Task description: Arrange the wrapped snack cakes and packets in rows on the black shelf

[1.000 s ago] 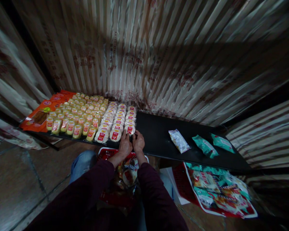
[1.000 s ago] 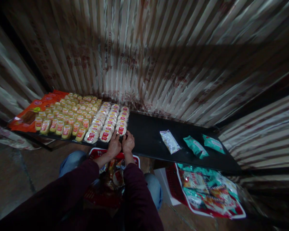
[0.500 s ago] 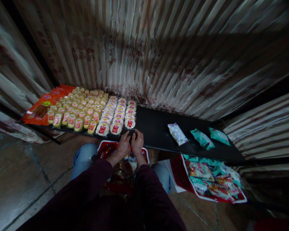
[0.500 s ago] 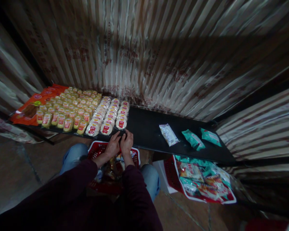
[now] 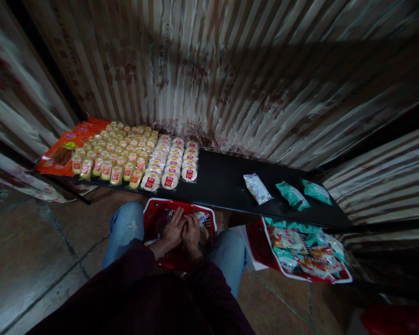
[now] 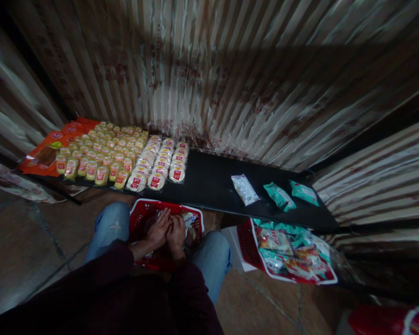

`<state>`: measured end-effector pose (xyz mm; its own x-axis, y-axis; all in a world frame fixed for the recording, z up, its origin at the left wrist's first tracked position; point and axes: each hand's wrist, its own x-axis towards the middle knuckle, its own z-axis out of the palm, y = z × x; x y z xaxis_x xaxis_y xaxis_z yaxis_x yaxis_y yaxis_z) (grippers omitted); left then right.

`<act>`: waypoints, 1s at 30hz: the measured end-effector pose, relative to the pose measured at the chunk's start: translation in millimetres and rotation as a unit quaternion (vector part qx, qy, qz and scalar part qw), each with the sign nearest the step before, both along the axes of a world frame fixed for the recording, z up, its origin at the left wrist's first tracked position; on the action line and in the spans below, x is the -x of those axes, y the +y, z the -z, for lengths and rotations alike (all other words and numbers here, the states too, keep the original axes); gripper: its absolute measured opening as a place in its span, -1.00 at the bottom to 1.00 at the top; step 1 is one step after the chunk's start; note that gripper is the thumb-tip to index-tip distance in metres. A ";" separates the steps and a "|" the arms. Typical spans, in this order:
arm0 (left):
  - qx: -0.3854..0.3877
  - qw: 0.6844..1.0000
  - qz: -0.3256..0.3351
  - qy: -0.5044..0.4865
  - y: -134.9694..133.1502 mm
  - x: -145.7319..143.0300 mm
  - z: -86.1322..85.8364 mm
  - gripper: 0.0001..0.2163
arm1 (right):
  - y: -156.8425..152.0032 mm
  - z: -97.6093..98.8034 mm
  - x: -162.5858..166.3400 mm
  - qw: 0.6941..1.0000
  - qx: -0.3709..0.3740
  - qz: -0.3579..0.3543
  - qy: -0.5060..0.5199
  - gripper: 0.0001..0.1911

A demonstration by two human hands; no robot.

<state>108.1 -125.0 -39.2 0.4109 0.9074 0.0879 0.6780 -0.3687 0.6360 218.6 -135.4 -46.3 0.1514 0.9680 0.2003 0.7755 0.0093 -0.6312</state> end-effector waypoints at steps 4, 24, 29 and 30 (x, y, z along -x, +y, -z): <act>0.138 0.989 -0.016 0.049 -18.7 -6.5 23.7 -0.52 | -15.4 17.7 -7.4 0.977 0.188 0.046 -0.095 -0.66; 0.234 0.965 -0.090 -0.081 -29.1 9.9 46.8 -0.51 | -18.1 30.0 -6.1 0.953 0.176 0.137 0.208 -0.58; 0.264 0.949 -0.133 -0.114 -28.2 4.2 35.6 -0.53 | -19.0 38.1 -5.5 0.875 0.151 0.189 0.418 -0.42; 0.276 0.943 -0.139 -0.125 -27.9 3.1 33.7 -0.53 | -18.5 39.1 -5.9 0.852 0.148 0.191 0.465 -0.39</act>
<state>105.0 -152.9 -72.9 0.1804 0.9124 -0.3673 0.5029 0.2354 0.8317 224.5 -153.9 -85.4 0.4267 0.8000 -0.4217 -0.1500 -0.3973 -0.9054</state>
